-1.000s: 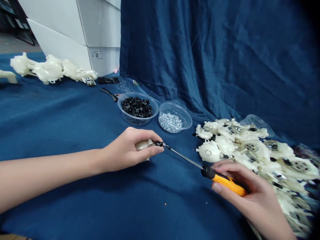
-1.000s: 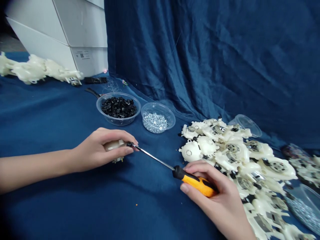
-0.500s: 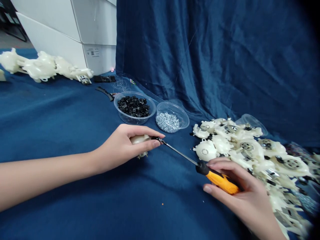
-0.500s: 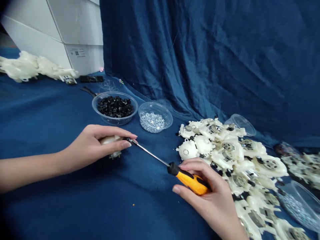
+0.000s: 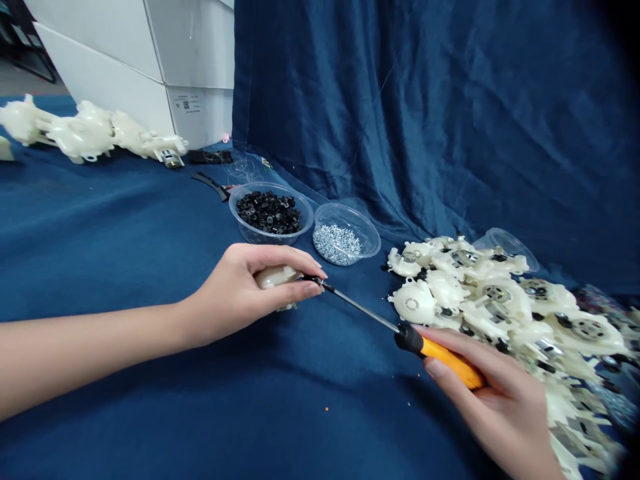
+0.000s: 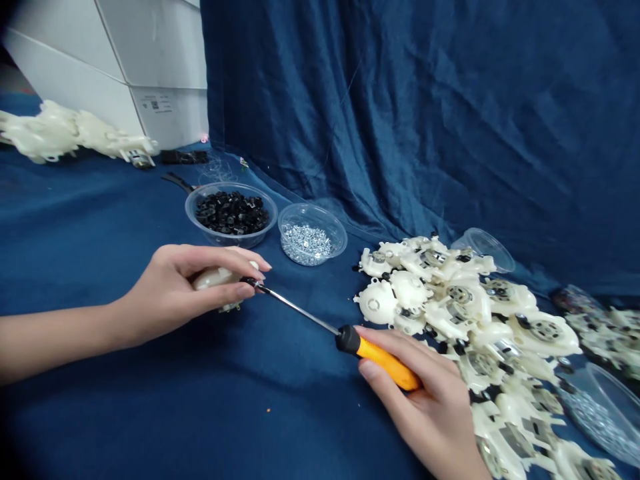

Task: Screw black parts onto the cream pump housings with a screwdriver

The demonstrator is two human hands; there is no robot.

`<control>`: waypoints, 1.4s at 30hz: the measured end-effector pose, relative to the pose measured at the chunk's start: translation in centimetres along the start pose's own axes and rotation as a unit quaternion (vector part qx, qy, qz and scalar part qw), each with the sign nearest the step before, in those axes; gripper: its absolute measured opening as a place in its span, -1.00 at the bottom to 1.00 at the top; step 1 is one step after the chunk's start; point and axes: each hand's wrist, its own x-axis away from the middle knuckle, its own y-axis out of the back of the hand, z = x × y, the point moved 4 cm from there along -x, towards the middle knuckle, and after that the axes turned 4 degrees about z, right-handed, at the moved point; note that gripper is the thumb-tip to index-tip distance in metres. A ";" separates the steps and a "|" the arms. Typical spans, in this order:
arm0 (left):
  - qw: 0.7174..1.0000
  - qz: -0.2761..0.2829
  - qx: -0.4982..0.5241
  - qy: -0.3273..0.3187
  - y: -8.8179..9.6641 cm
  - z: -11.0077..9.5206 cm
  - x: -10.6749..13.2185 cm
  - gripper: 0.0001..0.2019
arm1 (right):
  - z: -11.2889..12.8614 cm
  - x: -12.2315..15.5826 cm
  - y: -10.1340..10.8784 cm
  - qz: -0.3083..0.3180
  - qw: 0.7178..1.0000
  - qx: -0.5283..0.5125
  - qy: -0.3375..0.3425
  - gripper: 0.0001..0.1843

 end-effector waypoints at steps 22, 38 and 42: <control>0.998 -0.024 -0.024 -0.049 0.3 -0.2 0.0 -0.88 | -0.9 -0.5 -0.4 0.045 0.994 -0.096 -0.027 -0.62; 0.998 -0.024 0.001 -0.056 0.3 -0.6 0.2 -0.86 | -1.5 -0.3 0.0 0.027 0.993 -0.101 -0.056 -0.56; 0.997 -0.017 -0.003 -0.077 0.4 -0.7 0.2 -0.85 | -1.5 0.3 0.1 -0.015 0.991 -0.072 -0.115 -0.68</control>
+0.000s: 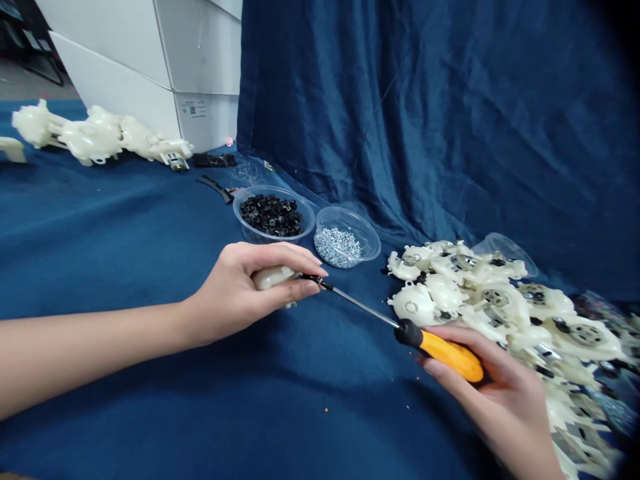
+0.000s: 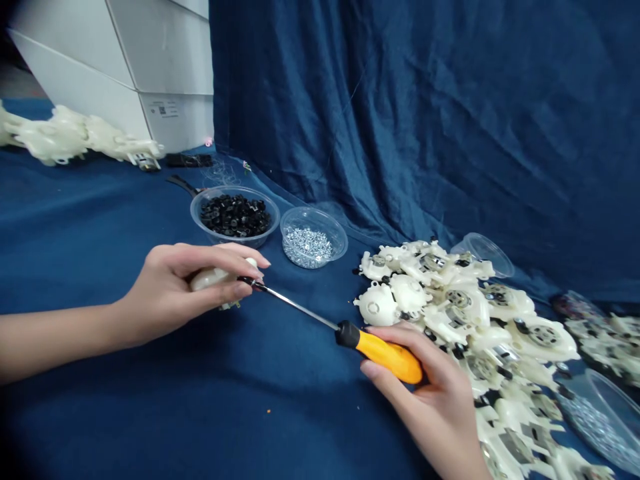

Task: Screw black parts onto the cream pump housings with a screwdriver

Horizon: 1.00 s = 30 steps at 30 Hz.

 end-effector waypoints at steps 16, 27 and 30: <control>0.981 -0.027 0.107 0.161 0.3 0.4 0.0 -0.78 | 1.5 -1.6 -1.7 0.091 0.931 0.330 0.128 -0.75; 0.926 0.048 0.280 0.250 -2.3 0.2 1.5 -0.70 | 11.7 -2.8 -8.8 0.059 0.981 -0.140 0.120 -0.86; 0.912 0.065 0.312 0.257 -2.6 0.2 1.8 -0.69 | 10.4 -3.4 -10.6 0.117 0.953 -0.276 0.048 -0.85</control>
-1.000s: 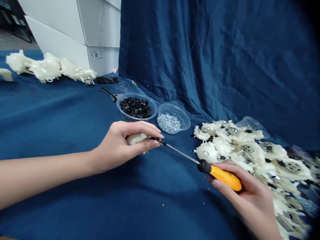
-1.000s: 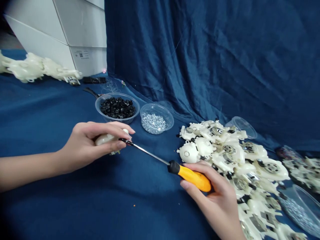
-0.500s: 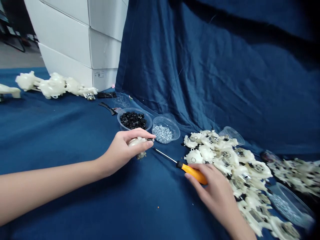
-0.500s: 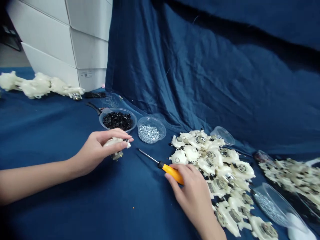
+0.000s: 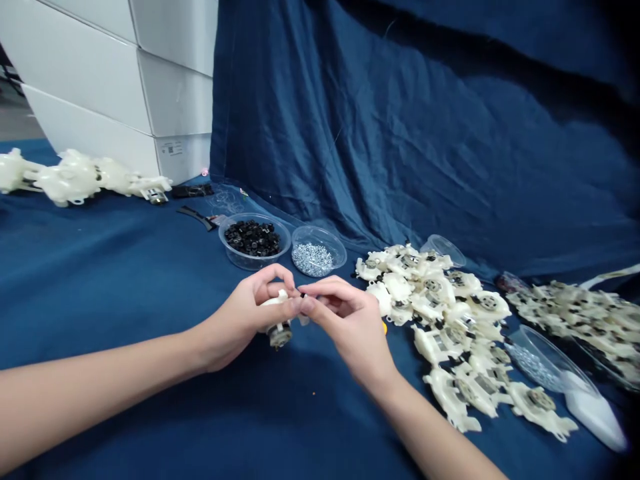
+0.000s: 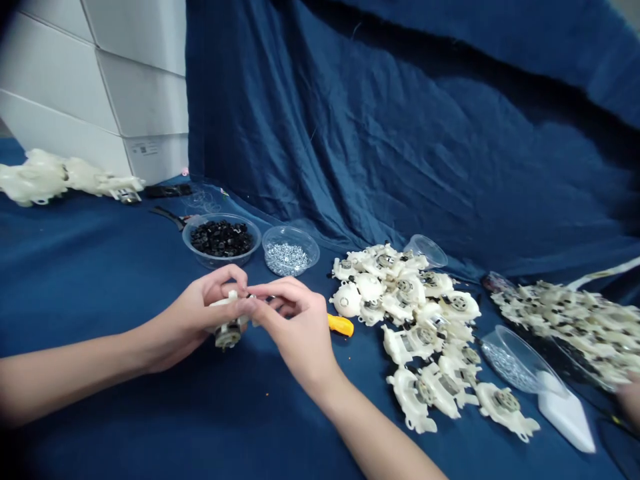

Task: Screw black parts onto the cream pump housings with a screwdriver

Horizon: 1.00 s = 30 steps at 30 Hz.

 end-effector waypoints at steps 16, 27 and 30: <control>0.945 0.080 0.219 0.229 0.7 1.1 -1.5 -0.78 | -4.9 0.0 2.9 -0.018 0.953 -0.240 -0.184 -0.69; 0.993 -0.018 -0.047 0.102 1.0 -0.5 -2.5 -0.65 | -4.4 -0.3 3.3 -0.016 0.990 -0.110 -0.084 -0.68; 0.993 -0.018 -0.088 0.073 0.8 -0.7 -2.0 -0.66 | -3.8 -0.1 2.8 -0.026 0.997 -0.071 -0.027 -0.73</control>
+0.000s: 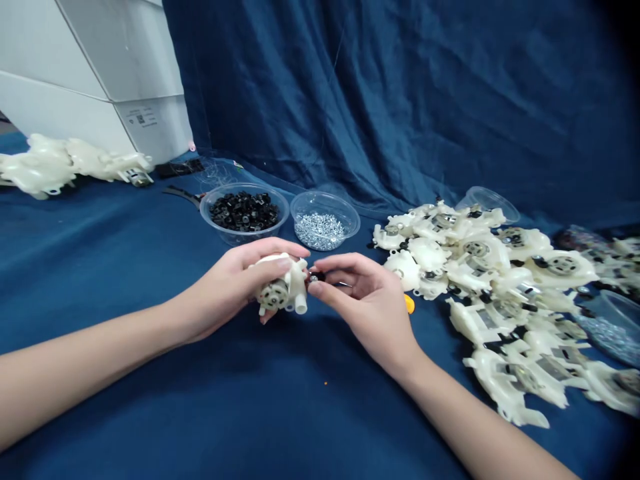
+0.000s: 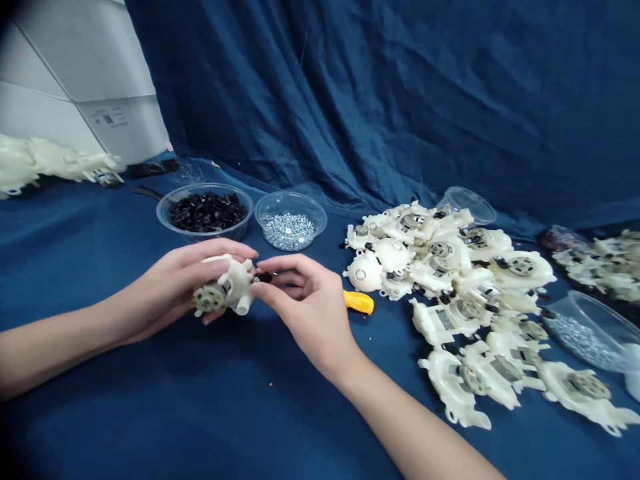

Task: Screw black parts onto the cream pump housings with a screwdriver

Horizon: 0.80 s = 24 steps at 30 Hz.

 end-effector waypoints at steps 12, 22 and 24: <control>0.990 -0.025 -0.101 -0.090 -0.1 -0.5 0.9 -0.68 | 1.1 0.9 -0.5 -0.019 0.991 0.052 0.125 -0.75; 0.983 0.016 -0.135 -0.123 -0.3 0.1 1.0 -0.68 | 1.1 1.1 -0.5 -0.039 0.988 0.067 0.132 -0.81; 0.982 0.026 -0.143 -0.125 -0.3 0.3 1.0 -0.67 | 1.1 1.2 -0.5 -0.044 0.986 0.082 0.140 -0.80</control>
